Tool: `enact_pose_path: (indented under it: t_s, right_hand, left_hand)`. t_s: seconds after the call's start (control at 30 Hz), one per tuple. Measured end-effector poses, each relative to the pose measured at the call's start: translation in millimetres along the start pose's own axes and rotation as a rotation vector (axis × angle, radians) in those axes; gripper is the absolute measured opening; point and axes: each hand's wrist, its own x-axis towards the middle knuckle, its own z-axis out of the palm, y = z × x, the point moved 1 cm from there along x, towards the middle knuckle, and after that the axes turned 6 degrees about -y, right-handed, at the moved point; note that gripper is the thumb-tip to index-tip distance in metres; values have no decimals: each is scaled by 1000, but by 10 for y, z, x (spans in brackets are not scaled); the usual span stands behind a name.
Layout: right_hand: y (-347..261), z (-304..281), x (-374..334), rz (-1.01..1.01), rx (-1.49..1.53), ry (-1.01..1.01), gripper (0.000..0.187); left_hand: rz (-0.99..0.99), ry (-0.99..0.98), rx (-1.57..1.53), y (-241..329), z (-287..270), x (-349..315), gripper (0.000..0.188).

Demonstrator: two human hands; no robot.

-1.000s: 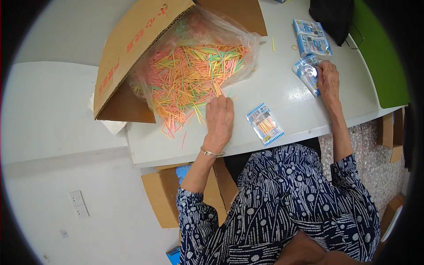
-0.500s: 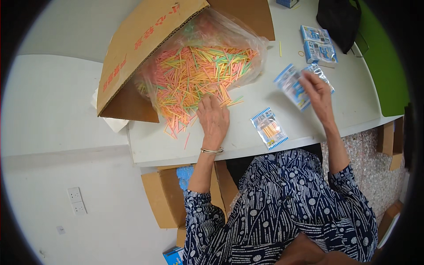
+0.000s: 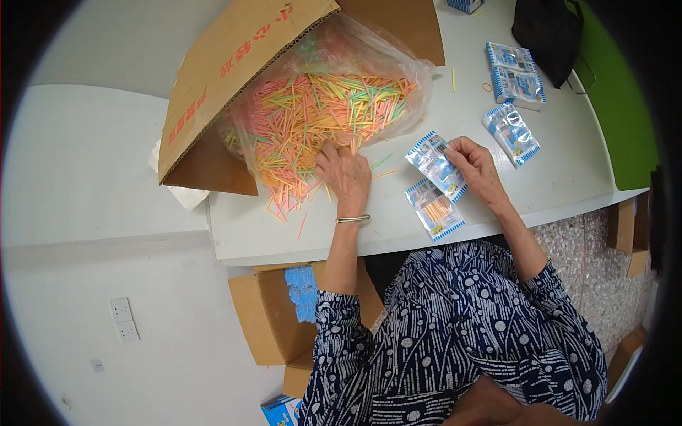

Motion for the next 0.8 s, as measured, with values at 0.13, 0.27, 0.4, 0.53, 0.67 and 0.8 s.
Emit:
enact_pose_path:
  t_s: [0.13,0.27,0.4,0.53,0.67,0.8]
  right_hand:
    - [87,-10,32,6,-6,8,15]
    - [63,-21,37,21,3,0,17]
    - [5,-26,27,18,82,5,20]
    - [23,-16,31,33,97,-5,21]
    - [21,-35,32,28,82,-22,21]
    - [45,-37,28,26,101,-9,21]
  left_hand:
    - [-17,-52,-96,-127,20,5,23]
    - [20,-297,-199,-330,-109,-19,31]
    - [176,-310,-248,-279,-388,-245,46]
    - [225,-206,-144,8,-443,-469,69]
    - [156,-125,-119,64,-374,-449,73]
    - [143,-84,-81,-98,-264,-301,68]
